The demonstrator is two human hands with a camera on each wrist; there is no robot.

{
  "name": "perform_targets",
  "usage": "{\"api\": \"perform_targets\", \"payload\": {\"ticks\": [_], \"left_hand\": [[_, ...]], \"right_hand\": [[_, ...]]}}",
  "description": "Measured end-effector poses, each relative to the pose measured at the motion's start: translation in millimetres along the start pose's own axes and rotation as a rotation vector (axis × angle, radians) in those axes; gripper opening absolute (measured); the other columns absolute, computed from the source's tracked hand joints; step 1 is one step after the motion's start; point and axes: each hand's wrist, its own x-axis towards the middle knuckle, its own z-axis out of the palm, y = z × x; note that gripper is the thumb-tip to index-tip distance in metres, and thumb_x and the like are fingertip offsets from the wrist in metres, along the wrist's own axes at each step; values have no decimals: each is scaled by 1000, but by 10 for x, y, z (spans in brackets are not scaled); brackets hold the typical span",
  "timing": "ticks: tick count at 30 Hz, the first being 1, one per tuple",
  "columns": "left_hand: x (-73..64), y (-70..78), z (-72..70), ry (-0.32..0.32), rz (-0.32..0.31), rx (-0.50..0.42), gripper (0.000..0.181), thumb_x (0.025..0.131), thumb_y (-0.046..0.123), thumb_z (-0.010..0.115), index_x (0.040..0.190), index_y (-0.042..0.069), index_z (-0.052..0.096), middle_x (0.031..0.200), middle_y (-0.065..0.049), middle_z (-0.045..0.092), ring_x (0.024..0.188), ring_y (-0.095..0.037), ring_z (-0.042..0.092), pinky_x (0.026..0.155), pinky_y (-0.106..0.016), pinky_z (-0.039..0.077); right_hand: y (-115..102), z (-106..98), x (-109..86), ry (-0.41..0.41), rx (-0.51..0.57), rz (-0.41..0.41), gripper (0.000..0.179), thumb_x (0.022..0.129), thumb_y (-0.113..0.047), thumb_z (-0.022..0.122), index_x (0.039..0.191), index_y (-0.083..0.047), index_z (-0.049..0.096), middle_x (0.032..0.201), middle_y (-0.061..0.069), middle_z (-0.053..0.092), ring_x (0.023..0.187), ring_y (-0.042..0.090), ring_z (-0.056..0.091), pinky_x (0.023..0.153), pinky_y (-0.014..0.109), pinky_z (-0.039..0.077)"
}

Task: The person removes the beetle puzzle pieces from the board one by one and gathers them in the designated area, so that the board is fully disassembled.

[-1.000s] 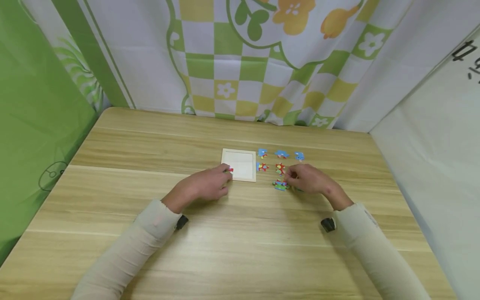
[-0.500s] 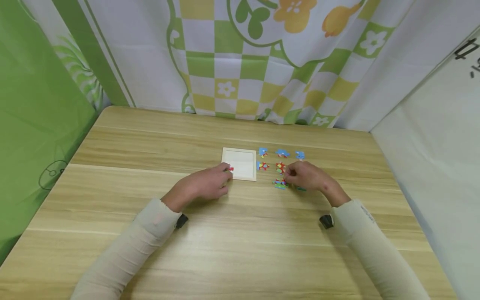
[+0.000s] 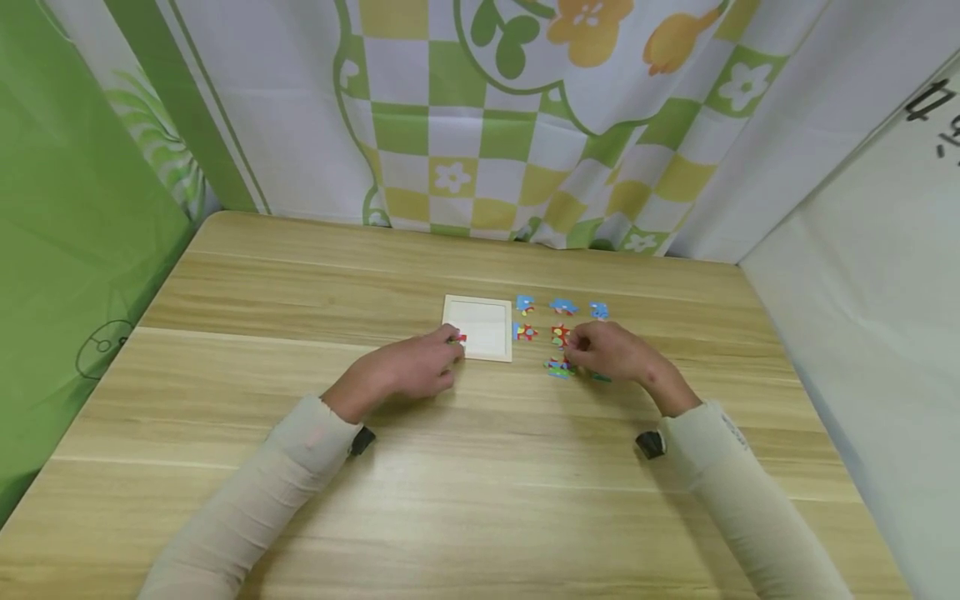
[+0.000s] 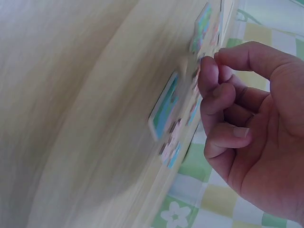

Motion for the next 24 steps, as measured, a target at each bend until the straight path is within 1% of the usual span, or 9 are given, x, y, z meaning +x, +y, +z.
{"api": "perform_targets", "payload": {"ticks": [3, 6, 8, 12, 16, 19, 21, 24], "left_hand": [[-10, -8, 2, 3, 0, -6, 36, 101, 6, 49, 135, -2, 58, 141, -19, 41, 95, -23, 56, 78, -30, 50], [-17, -14, 10, 5, -2, -7, 36, 101, 6, 49, 135, -1, 58, 132, -16, 43, 92, -22, 55, 76, -30, 49], [-21, -13, 14, 8, -2, -5, 37, 101, 6, 49, 136, -1, 58, 131, -15, 43, 92, -22, 55, 76, -30, 49], [-27, -7, 15, 11, 4, 1, 39, 100, 6, 50, 138, -1, 58, 132, -15, 44, 94, -22, 56, 79, -31, 49], [-49, -13, 9, 16, 21, 18, 43, 99, 6, 51, 141, -2, 57, 133, -16, 45, 94, -22, 56, 82, -33, 50], [-68, -18, 10, 16, 34, 43, 46, 98, 5, 52, 143, -2, 56, 136, -17, 46, 94, -23, 57, 84, -35, 51], [-77, -24, 15, 11, 36, 52, 48, 99, 6, 52, 146, -2, 53, 141, -19, 44, 97, -24, 58, 86, -37, 51], [-88, -36, 28, 11, 40, 61, 51, 100, 7, 52, 149, -2, 50, 146, -21, 42, 101, -26, 60, 90, -39, 52]], "right_hand": [[-64, 41, 40, 47, -6, -44, 13, 98, -6, 62, 87, -8, 69, 82, -2, 67, 74, 14, 57, 66, 32, 48], [-173, 91, 98, 91, -17, -91, 12, 97, -6, 63, 88, -8, 70, 84, -2, 67, 79, 14, 60, 69, 34, 50], [-254, 124, 147, 108, -27, -126, 11, 97, -6, 63, 90, -7, 71, 85, -2, 68, 82, 14, 62, 71, 34, 52], [-426, 192, 264, 112, -12, -177, 8, 98, -5, 64, 94, -4, 71, 88, 0, 69, 81, 15, 64, 72, 35, 53], [-569, 284, 413, 105, -20, -187, 6, 96, -5, 66, 97, -5, 72, 88, -2, 68, 80, 13, 62, 72, 32, 52], [-654, 362, 526, 81, -26, -185, 8, 97, -7, 66, 101, -5, 72, 89, -2, 68, 79, 12, 60, 71, 31, 51], [-705, 409, 593, 58, -18, -175, 10, 98, -8, 65, 105, -5, 71, 91, -1, 69, 78, 12, 60, 70, 31, 51], [-773, 463, 678, 39, -21, -154, 18, 98, -10, 66, 115, -3, 69, 96, 1, 69, 80, 13, 61, 72, 31, 52]]}}
